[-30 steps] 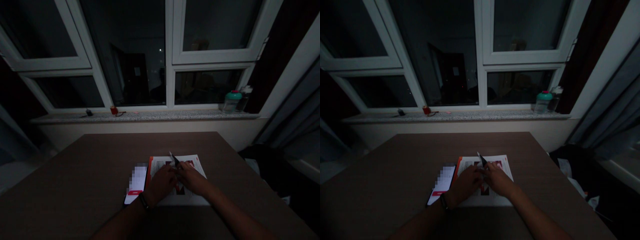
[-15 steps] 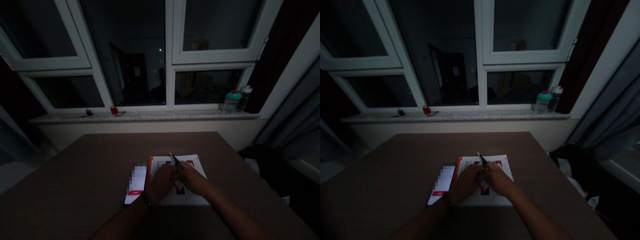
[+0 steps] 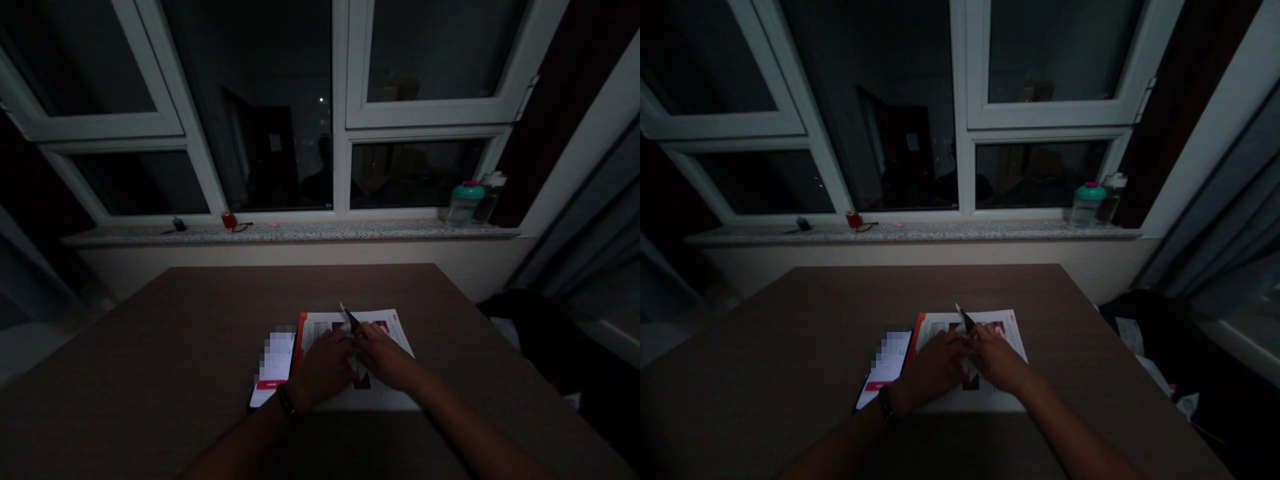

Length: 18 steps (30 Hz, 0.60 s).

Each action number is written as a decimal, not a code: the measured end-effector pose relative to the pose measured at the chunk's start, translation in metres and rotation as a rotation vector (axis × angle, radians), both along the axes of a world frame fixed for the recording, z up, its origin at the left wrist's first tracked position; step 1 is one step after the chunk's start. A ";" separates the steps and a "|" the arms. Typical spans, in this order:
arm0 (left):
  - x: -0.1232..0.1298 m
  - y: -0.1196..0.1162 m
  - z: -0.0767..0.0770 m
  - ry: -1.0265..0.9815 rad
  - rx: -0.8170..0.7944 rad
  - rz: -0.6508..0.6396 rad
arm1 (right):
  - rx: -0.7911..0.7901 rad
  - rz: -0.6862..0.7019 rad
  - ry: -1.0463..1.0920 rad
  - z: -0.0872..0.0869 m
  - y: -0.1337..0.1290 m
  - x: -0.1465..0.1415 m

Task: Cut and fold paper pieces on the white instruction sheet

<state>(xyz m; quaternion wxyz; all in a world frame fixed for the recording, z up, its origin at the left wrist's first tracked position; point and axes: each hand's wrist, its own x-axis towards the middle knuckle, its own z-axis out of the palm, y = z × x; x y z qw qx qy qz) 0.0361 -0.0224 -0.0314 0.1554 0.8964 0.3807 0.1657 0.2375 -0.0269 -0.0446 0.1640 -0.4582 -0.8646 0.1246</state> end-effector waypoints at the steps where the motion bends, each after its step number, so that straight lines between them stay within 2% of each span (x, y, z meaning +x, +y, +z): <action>1: -0.001 -0.001 -0.001 -0.004 0.004 0.000 | 0.005 -0.001 -0.001 0.000 0.000 0.000; 7: -0.003 -0.003 -0.002 -0.011 0.009 -0.018 | 0.015 -0.003 0.001 -0.003 0.001 0.000; 18: 0.006 -0.005 0.000 0.004 0.001 0.058 | 0.032 0.008 -0.007 -0.001 0.000 0.000</action>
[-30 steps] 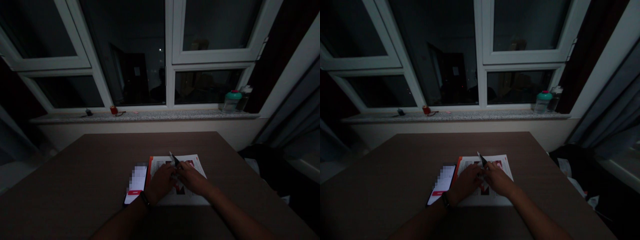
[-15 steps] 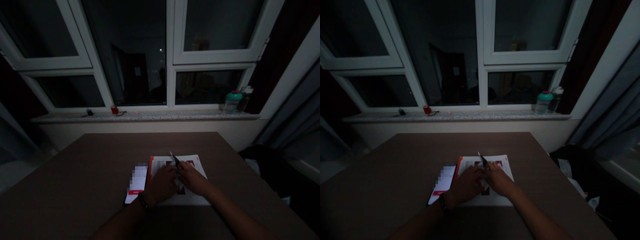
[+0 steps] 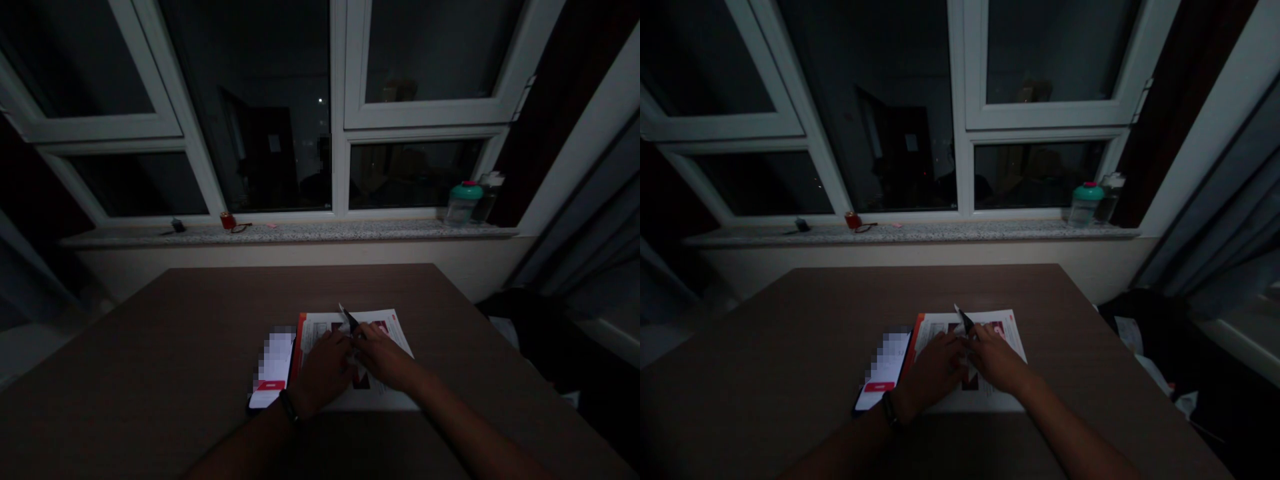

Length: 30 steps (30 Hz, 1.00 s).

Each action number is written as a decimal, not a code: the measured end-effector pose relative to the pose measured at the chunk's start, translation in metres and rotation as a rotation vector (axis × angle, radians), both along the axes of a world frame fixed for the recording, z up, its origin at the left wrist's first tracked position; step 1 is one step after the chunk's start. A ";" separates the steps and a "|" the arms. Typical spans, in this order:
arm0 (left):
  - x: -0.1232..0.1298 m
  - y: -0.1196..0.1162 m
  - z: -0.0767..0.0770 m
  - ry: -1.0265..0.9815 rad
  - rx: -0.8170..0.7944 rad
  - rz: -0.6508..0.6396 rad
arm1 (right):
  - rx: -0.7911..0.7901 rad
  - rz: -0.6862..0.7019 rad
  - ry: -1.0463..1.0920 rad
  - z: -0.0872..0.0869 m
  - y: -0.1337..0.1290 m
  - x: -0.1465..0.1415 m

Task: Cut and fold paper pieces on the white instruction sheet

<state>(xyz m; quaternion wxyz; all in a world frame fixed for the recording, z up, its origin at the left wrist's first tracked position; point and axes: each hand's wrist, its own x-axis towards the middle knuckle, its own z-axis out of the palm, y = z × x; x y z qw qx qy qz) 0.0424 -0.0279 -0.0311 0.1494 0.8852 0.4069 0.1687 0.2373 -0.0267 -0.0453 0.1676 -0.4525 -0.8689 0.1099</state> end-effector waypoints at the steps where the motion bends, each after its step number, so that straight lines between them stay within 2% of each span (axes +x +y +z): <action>1: 0.000 0.000 0.000 0.002 0.002 -0.002 | -0.002 -0.003 0.001 0.000 0.000 0.000; 11: -0.005 0.002 -0.009 0.004 0.044 -0.080 | -0.031 -0.009 0.020 0.005 -0.002 0.000; 16: -0.006 -0.002 -0.003 0.003 0.040 -0.098 | -0.026 -0.002 0.019 0.003 -0.001 0.001; 21: -0.004 -0.010 0.005 0.041 0.026 -0.079 | -0.019 -0.001 0.019 0.003 -0.001 0.000; 27: -0.005 -0.009 0.000 0.060 0.044 -0.045 | -0.016 -0.003 0.020 0.002 -0.001 0.001; 30: -0.005 -0.011 0.003 0.084 0.014 0.018 | -0.020 -0.010 0.012 0.000 0.000 0.001</action>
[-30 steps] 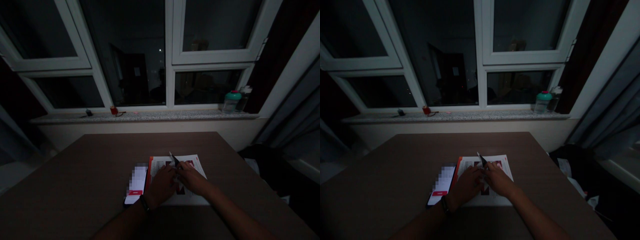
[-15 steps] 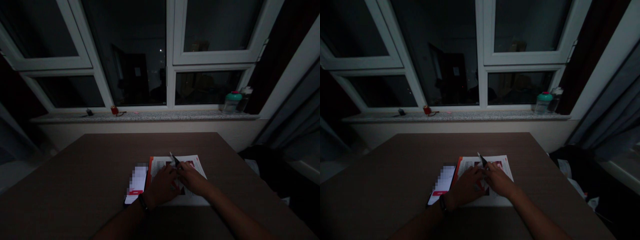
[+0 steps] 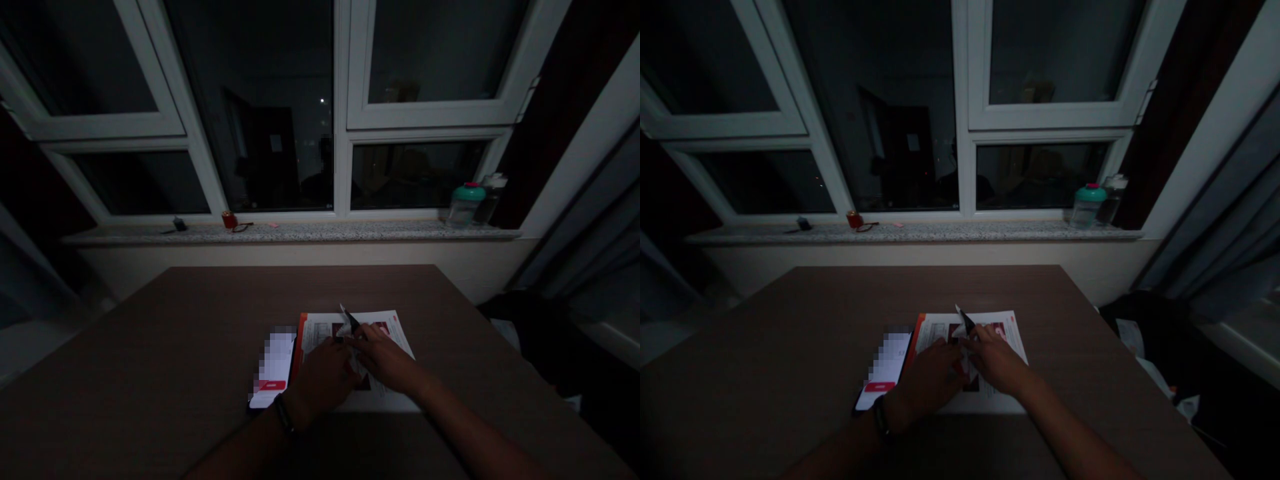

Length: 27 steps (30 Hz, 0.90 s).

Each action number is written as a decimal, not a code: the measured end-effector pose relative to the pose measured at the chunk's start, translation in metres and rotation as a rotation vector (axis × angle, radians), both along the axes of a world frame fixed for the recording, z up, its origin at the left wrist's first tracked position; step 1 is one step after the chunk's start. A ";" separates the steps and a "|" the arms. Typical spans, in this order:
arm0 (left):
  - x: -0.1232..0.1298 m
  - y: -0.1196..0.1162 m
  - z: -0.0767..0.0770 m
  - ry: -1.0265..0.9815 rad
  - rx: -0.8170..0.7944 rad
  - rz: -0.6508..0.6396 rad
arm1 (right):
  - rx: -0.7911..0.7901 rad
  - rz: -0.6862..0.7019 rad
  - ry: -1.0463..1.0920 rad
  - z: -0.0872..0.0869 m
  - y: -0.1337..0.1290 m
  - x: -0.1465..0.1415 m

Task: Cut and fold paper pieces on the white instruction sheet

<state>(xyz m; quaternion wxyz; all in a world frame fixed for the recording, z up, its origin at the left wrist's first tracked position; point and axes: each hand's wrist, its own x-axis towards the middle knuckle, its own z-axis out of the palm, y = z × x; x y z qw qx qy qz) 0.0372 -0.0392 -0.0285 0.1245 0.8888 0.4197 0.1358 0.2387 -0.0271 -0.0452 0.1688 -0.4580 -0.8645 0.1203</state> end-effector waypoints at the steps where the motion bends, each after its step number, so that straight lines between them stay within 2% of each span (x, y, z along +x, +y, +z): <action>1: 0.000 -0.001 0.001 0.012 -0.011 0.023 | -0.002 0.000 -0.001 0.000 0.000 0.000; 3: 0.000 -0.003 0.005 0.034 -0.014 0.038 | -0.006 0.001 -0.005 -0.001 0.001 0.000; 8: -0.001 -0.003 0.010 0.077 0.002 -0.023 | -0.015 -0.008 -0.028 -0.001 0.001 -0.001; 13: -0.004 0.001 0.015 0.100 -0.038 0.022 | -0.036 -0.002 -0.024 0.000 0.001 0.000; 19: -0.008 0.003 0.021 0.143 -0.045 0.009 | -0.035 0.000 -0.018 -0.002 0.002 0.001; 27: -0.018 0.016 0.017 0.115 -0.004 -0.065 | -0.041 0.006 -0.016 0.001 0.001 0.000</action>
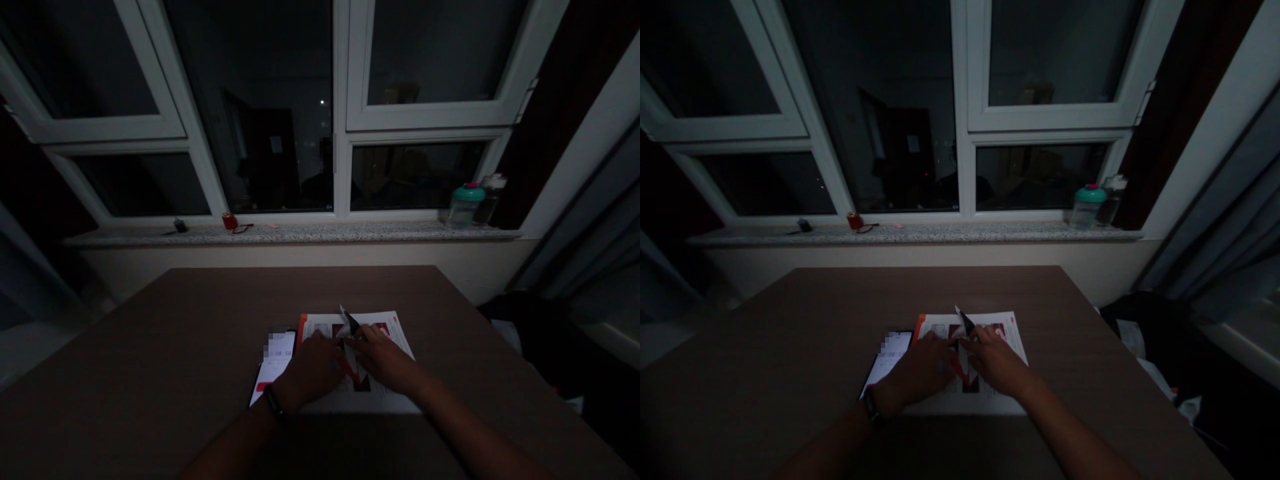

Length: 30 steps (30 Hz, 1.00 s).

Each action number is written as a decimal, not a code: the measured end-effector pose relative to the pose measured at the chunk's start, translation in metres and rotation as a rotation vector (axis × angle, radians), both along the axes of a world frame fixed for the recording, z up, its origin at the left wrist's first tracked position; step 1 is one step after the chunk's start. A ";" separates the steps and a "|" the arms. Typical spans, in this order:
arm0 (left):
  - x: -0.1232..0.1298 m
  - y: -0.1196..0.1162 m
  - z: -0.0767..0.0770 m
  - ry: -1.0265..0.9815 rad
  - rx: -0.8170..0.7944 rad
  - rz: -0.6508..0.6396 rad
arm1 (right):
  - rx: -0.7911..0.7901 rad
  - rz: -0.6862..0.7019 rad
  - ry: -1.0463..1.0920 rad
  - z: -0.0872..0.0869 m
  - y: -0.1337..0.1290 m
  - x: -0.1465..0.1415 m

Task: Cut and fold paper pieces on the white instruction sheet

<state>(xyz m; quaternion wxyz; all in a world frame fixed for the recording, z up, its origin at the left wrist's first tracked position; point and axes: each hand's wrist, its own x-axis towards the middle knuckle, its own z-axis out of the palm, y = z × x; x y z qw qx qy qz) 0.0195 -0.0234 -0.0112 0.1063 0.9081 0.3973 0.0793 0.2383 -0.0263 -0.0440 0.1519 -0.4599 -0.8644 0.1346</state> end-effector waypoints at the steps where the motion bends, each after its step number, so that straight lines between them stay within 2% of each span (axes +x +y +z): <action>1: 0.000 0.001 -0.001 -0.013 0.004 -0.001 | 0.004 0.000 0.003 0.000 0.000 0.000; 12: -0.003 0.008 -0.008 -0.056 -0.009 -0.020 | 0.039 -0.011 0.007 -0.009 0.003 0.001; 16: -0.004 0.010 -0.012 -0.120 -0.031 0.024 | 0.020 -0.007 0.002 -0.008 0.003 0.002; 24: -0.001 0.004 -0.004 -0.093 -0.005 0.026 | 0.015 -0.012 0.011 -0.002 0.000 0.000; 30: -0.001 0.001 -0.005 -0.063 0.004 0.007 | 0.019 -0.017 -0.005 0.000 0.000 -0.001</action>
